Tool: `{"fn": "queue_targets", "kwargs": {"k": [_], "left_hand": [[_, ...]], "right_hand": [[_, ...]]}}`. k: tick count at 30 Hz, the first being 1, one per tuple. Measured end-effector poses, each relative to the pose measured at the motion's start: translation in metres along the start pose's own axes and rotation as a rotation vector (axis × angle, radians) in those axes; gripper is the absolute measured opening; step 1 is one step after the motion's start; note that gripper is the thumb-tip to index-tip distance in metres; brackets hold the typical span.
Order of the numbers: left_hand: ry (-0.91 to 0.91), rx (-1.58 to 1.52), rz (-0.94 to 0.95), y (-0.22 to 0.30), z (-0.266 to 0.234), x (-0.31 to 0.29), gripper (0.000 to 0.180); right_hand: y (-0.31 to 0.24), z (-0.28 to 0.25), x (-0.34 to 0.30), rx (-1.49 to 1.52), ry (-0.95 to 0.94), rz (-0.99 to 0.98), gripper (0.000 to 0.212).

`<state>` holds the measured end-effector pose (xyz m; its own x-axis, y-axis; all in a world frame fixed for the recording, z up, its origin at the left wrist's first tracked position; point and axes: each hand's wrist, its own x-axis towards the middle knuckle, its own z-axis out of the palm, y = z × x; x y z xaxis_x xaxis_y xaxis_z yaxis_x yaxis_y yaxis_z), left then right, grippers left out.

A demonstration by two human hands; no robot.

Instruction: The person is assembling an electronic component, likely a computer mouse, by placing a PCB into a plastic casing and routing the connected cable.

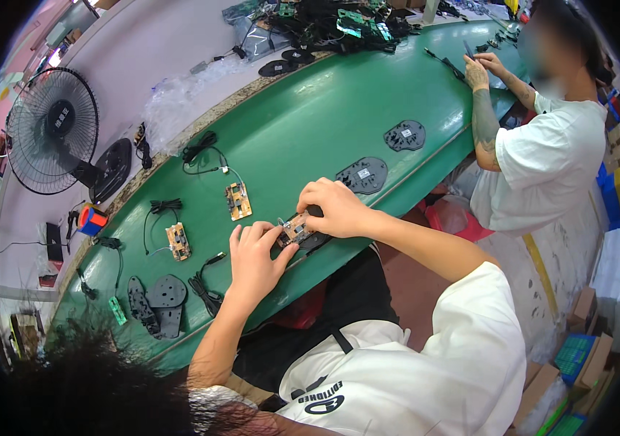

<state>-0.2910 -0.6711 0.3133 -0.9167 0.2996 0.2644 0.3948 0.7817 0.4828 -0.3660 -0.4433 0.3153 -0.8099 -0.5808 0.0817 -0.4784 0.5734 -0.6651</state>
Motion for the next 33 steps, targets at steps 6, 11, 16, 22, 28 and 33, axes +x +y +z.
{"fn": "queue_targets", "kwargs": {"k": [6, 11, 16, 22, 28, 33], "left_hand": [[-0.011, -0.001, 0.010, 0.000, -0.001, 0.002, 0.036], [-0.044, 0.008, 0.029, 0.002, -0.003, 0.005, 0.035], [-0.061, 0.044, 0.035, 0.000, -0.003, 0.005, 0.034], [-0.068, 0.028, 0.029, 0.007, -0.009, 0.007, 0.033], [-0.006, 0.025, 0.053, 0.000, 0.000, 0.002, 0.037], [0.015, -0.076, 0.058, -0.007, 0.000, -0.004, 0.047]], "right_hand": [[-0.009, -0.002, 0.002, -0.041, -0.062, 0.070, 0.022], [-0.008, -0.001, 0.000, -0.033, -0.050, 0.055, 0.022], [0.007, -0.009, -0.007, -0.010, -0.138, -0.112, 0.028], [-0.017, -0.004, -0.023, -0.234, -0.038, -0.146, 0.037], [-0.003, -0.001, -0.022, -0.238, -0.048, -0.201, 0.044], [-0.008, -0.019, -0.033, 0.020, -0.090, -0.096, 0.060]]}}
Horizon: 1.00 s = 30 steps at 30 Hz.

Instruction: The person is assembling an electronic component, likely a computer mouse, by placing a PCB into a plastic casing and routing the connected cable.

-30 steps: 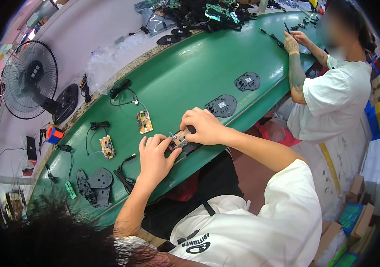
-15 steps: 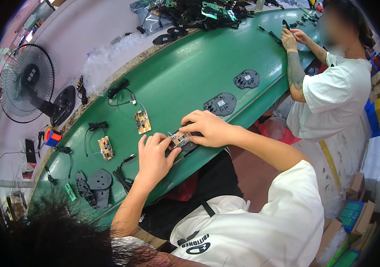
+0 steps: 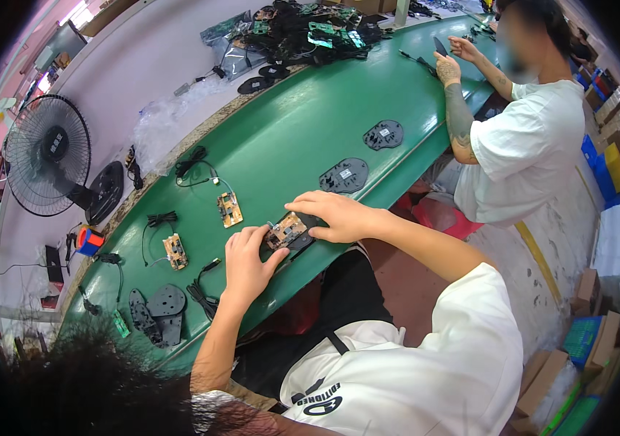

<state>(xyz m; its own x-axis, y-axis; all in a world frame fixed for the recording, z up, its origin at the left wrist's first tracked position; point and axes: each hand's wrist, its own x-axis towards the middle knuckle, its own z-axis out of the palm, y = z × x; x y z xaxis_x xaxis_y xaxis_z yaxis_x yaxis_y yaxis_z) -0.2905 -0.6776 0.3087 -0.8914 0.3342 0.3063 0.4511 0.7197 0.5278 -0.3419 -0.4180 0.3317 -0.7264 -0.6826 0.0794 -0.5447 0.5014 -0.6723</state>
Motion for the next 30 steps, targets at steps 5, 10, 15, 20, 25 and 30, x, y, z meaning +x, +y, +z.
{"fn": "queue_targets", "kwargs": {"k": [5, 10, 15, 20, 25, 30], "left_hand": [[0.010, -0.024, 0.015, -0.001, -0.007, -0.005, 0.057], [0.007, -0.010, 0.008, -0.001, -0.009, -0.007, 0.055], [0.008, -0.025, 0.019, -0.002, -0.008, -0.009, 0.053], [0.037, -0.047, 0.020, -0.003, -0.001, -0.006, 0.048], [0.046, -0.025, 0.022, -0.002, -0.001, -0.001, 0.040], [0.141, 0.053, -0.013, -0.009, 0.008, 0.002, 0.044]], "right_hand": [[0.003, -0.001, -0.005, -0.044, 0.030, -0.021, 0.059], [0.002, 0.005, -0.003, -0.090, 0.058, -0.034, 0.055], [0.003, 0.008, -0.005, -0.116, 0.070, -0.027, 0.049], [0.000, 0.014, -0.004, -0.152, 0.142, -0.031, 0.041], [0.001, 0.043, -0.001, -0.297, 0.304, -0.074, 0.035], [-0.004, 0.046, 0.018, -0.390, 0.387, -0.034, 0.032]]}}
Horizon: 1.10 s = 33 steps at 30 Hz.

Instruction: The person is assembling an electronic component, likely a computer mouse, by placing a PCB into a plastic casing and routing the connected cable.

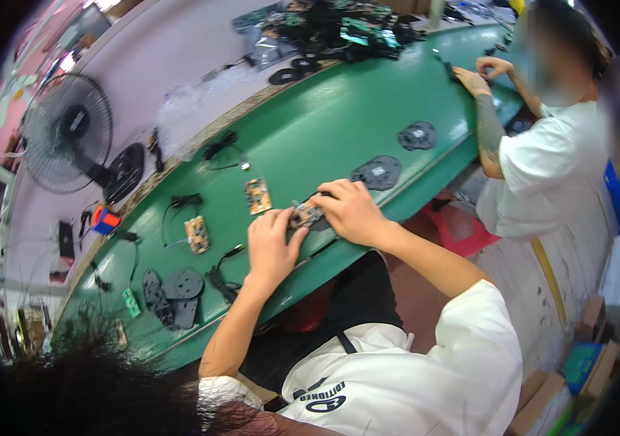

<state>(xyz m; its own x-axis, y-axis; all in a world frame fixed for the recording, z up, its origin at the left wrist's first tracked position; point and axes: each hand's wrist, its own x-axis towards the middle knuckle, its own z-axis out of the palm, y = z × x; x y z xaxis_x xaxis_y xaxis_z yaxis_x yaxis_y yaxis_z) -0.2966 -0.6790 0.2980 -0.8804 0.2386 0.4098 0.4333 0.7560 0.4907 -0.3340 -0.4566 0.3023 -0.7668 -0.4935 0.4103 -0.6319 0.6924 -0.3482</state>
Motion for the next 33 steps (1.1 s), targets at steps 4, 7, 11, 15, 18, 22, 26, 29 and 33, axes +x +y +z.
{"fn": "queue_targets", "kwargs": {"k": [4, 7, 11, 15, 18, 22, 26, 29, 33], "left_hand": [[0.031, -0.036, -0.002, 0.003, -0.021, -0.015, 0.050], [0.065, 0.015, -0.113, -0.014, -0.065, -0.040, 0.053], [0.124, 0.331, -0.303, -0.065, -0.116, -0.092, 0.056], [0.026, 0.498, -0.338, -0.106, -0.148, -0.153, 0.063], [-0.046, 0.465, -0.345, -0.127, -0.178, -0.173, 0.067], [-0.099, 0.365, -0.316, -0.146, -0.191, -0.172, 0.058], [-0.068, 0.398, -0.170, -0.152, -0.198, -0.170, 0.036], [0.200, 0.172, -0.188, -0.152, -0.180, -0.172, 0.028], [0.132, -0.477, -0.478, -0.087, -0.172, -0.129, 0.031]], "right_hand": [[-0.003, 0.000, 0.000, -0.052, 0.022, -0.021, 0.031], [0.000, -0.001, -0.004, -0.030, 0.043, 0.022, 0.028], [0.001, -0.005, -0.005, -0.013, 0.124, 0.042, 0.023], [-0.004, 0.000, 0.003, 0.016, 0.146, 0.033, 0.022], [-0.009, 0.003, 0.005, 0.077, 0.133, 0.050, 0.021], [-0.003, 0.004, -0.002, 0.072, 0.140, 0.056, 0.021], [-0.009, 0.003, 0.001, 0.076, 0.161, 0.034, 0.022], [-0.010, 0.009, 0.002, 0.095, 0.173, 0.035, 0.023], [-0.009, 0.009, -0.002, 0.092, 0.181, 0.067, 0.022]]}}
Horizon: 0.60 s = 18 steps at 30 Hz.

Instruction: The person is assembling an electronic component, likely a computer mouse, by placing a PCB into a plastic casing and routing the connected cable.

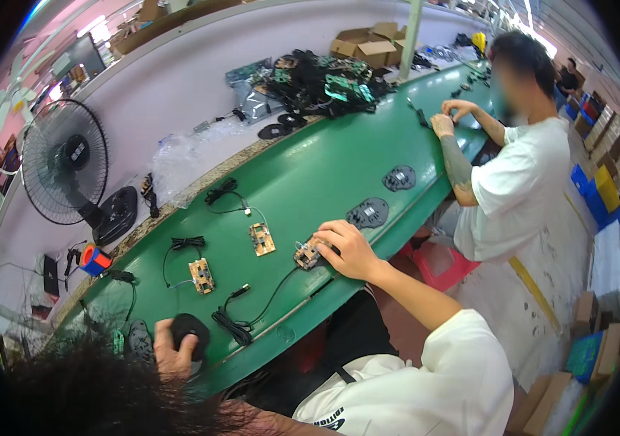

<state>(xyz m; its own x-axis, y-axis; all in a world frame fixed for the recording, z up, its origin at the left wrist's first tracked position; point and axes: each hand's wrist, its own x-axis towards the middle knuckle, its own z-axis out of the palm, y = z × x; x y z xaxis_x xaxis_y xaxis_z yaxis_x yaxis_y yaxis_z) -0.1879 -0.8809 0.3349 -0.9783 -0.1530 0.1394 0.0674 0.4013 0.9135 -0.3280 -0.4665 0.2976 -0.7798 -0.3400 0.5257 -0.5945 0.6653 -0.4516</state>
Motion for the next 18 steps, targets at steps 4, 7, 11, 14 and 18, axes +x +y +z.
{"fn": "queue_targets", "kwargs": {"k": [4, 7, 11, 14, 18], "left_hand": [[-0.314, 0.037, -0.239, -0.038, -0.006, 0.009, 0.039], [-0.391, 0.540, -0.110, -0.021, -0.015, 0.017, 0.043], [-0.443, 0.448, 0.056, -0.027, -0.007, 0.035, 0.039], [-0.475, 0.416, 0.120, -0.033, 0.006, 0.054, 0.040], [-0.394, 0.258, 0.099, -0.040, 0.018, 0.050, 0.046]], "right_hand": [[-0.003, -0.004, -0.002, 0.022, -0.031, 0.039, 0.026], [-0.004, -0.002, 0.001, 0.016, -0.009, 0.025, 0.024], [-0.002, 0.002, 0.002, -0.019, -0.014, 0.038, 0.027], [-0.007, 0.005, 0.006, 0.000, 0.024, 0.039, 0.025], [-0.011, 0.008, 0.022, 0.005, 0.118, -0.013, 0.021]]}}
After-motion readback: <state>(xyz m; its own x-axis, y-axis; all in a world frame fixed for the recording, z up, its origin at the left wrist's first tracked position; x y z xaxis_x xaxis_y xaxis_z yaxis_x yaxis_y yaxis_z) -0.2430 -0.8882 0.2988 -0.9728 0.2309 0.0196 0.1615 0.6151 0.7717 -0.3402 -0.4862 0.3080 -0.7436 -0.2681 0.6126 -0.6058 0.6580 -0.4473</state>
